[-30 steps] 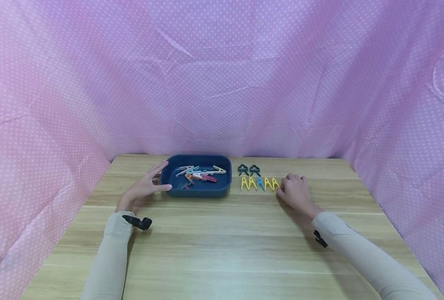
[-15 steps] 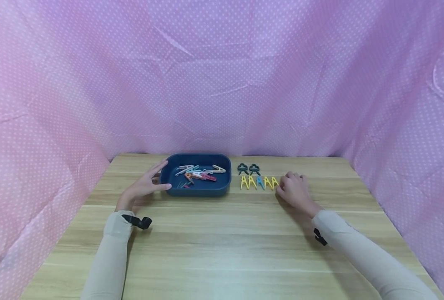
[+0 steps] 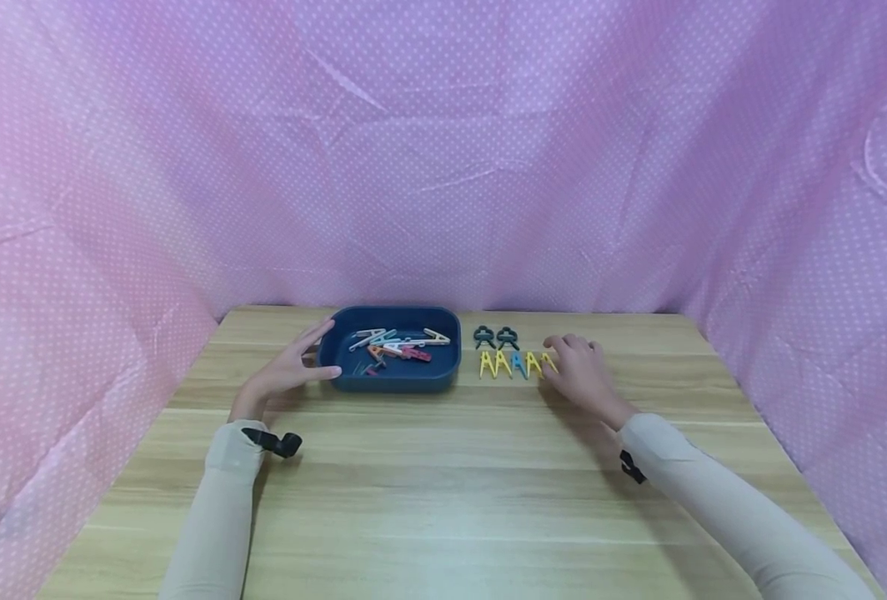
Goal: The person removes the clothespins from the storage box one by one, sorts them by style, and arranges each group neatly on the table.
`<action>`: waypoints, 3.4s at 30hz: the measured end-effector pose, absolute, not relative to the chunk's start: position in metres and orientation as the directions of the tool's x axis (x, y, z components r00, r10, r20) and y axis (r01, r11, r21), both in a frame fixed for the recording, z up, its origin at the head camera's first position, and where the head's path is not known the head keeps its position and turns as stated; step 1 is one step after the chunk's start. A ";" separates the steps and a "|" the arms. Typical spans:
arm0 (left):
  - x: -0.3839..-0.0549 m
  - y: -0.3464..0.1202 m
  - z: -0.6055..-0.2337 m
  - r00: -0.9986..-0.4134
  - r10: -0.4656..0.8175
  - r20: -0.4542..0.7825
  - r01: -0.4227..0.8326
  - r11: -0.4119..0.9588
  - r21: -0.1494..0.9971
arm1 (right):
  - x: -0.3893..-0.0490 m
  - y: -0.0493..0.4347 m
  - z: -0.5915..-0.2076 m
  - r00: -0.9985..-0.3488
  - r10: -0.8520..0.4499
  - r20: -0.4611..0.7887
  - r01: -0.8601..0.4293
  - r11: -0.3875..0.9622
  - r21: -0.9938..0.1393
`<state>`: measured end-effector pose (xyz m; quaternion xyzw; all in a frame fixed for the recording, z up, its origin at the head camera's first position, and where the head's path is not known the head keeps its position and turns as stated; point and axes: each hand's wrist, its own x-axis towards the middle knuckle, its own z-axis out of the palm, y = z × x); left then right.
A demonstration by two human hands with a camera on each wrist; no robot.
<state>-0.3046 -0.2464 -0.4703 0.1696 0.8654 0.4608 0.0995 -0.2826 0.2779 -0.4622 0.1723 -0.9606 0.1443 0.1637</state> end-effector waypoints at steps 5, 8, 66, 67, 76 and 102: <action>-0.304 -0.248 -0.470 -0.922 0.387 -0.009 0.210 0.519 0.829 | -0.285 0.268 -0.460 -0.896 -0.291 0.337 -0.385 0.885 -0.261; -0.305 -0.246 -0.471 -0.919 0.394 -0.009 0.212 0.513 0.832 | -0.288 0.261 -0.459 -0.890 -0.301 0.343 -0.411 0.854 -0.318; -0.304 -0.247 -0.469 -0.927 0.375 -0.016 0.190 0.506 0.842 | -0.347 0.082 -0.435 -0.732 -0.677 0.077 -0.658 0.675 -0.333; -0.304 -0.247 -0.469 -0.926 0.378 -0.013 0.197 0.509 0.838 | -0.347 0.081 -0.435 -0.738 -0.670 0.077 -0.656 0.686 -0.314; -0.306 -0.246 -0.469 -0.927 0.375 -0.016 0.193 0.515 0.835 | -0.343 0.072 -0.433 -0.726 -0.681 0.101 -0.685 0.702 -0.194; -0.303 -0.246 -0.469 -0.925 0.380 -0.003 0.208 0.514 0.833 | -0.340 0.062 -0.440 -0.723 -0.691 0.003 -0.689 0.721 -0.081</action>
